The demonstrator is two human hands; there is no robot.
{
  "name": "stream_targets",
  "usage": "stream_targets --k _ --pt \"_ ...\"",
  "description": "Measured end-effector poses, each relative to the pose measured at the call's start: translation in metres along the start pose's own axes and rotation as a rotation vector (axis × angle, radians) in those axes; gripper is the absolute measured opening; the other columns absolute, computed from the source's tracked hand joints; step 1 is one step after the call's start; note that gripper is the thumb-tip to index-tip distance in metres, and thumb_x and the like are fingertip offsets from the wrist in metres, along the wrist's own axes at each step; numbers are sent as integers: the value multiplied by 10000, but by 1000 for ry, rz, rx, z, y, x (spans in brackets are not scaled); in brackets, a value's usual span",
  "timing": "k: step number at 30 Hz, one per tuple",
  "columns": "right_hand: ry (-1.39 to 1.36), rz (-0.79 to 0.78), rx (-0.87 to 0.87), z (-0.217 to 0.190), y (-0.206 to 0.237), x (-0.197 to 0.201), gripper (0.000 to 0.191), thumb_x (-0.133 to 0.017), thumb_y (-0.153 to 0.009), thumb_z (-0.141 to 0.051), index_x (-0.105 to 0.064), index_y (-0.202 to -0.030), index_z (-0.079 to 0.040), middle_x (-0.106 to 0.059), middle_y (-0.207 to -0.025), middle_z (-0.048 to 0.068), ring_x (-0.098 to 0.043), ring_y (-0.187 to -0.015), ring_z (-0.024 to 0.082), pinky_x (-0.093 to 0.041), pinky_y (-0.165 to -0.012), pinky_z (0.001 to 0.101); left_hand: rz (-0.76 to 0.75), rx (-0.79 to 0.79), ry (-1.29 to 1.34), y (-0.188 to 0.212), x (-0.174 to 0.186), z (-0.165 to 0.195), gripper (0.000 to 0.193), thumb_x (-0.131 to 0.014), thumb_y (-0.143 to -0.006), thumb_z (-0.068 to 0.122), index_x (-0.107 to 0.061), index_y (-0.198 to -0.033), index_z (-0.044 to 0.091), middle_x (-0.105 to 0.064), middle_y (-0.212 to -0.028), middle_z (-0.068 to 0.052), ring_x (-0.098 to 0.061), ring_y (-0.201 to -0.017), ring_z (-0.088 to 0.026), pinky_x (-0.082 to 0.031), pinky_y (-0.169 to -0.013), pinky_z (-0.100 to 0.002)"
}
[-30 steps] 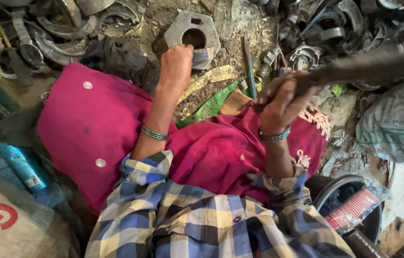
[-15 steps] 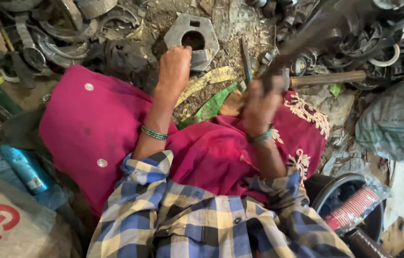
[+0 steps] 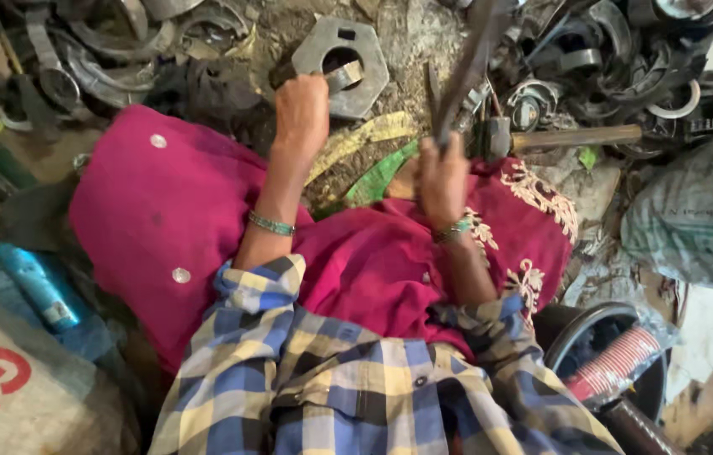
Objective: The person sits on the ground and uses a hammer and chisel to shape a metal part placed on a metal block. They repeatedly strike the chisel to adjust the metal piece's shape.
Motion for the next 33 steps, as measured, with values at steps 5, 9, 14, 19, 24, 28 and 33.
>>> stream_targets --k 5,9,14,19,24,28,33 --pt "-565 165 318 -72 -3 62 185 -538 -1124 -207 -480 -1212 -54 -538 -777 -5 -505 -526 65 -444 -441 252 119 -71 77 4 25 27 102 -635 -881 34 -713 -947 31 -739 -876 -196 -749 -828 -374 -597 -692 -469" --pt "-502 169 -52 3 2 11 161 -590 -1040 -153 -546 -1115 -18 -561 -717 41 -516 -489 146 -457 -407 344 156 -100 97 4 17 36 123 -645 -842 85 -719 -925 32 -734 -845 -200 -747 -798 -370 -596 -667 -471" --pt "334 -193 26 39 14 -62 236 -619 -1054 -238 -561 -1134 -24 -632 -728 107 -644 -599 298 -532 -555 484 133 -69 55 -4 1 17 105 -618 -894 45 -722 -886 60 -727 -883 -189 -742 -819 -359 -604 -682 -455" --pt "-140 -3 -119 8 1 1 177 -510 -1095 -218 -541 -1173 -62 -595 -695 13 -546 -499 93 -496 -405 294 188 -69 75 1 16 20 90 -626 -897 56 -712 -909 34 -724 -876 -181 -738 -835 -352 -599 -674 -449" --pt "-630 240 285 -58 2 59 150 -526 -1114 -166 -496 -1231 -77 -544 -773 -3 -489 -566 80 -448 -477 255 141 -100 64 6 12 43 103 -623 -885 44 -714 -931 61 -736 -907 -153 -739 -890 -322 -603 -716 -431" --pt "-301 -6 -144 10 12 -16 124 -565 -1033 -125 -495 -1104 -51 -524 -739 -27 -500 -547 82 -422 -414 245 113 -62 19 1 3 39 110 -622 -891 44 -713 -951 60 -736 -914 -164 -744 -879 -315 -608 -711 -415" --pt "-42 -228 -289 54 28 -61 147 -529 -1063 -187 -493 -1081 -45 -580 -645 -8 -553 -475 85 -432 -394 231 74 -46 25 -3 3 26 88 -641 -922 108 -707 -953 59 -737 -873 -162 -743 -855 -323 -604 -713 -436"
Point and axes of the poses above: each hand's wrist, its own y-axis away from the middle knuckle, its own x-axis out of the back of the hand, z = x × y, the point moved 10 cm from there along -y, towards the middle knuckle
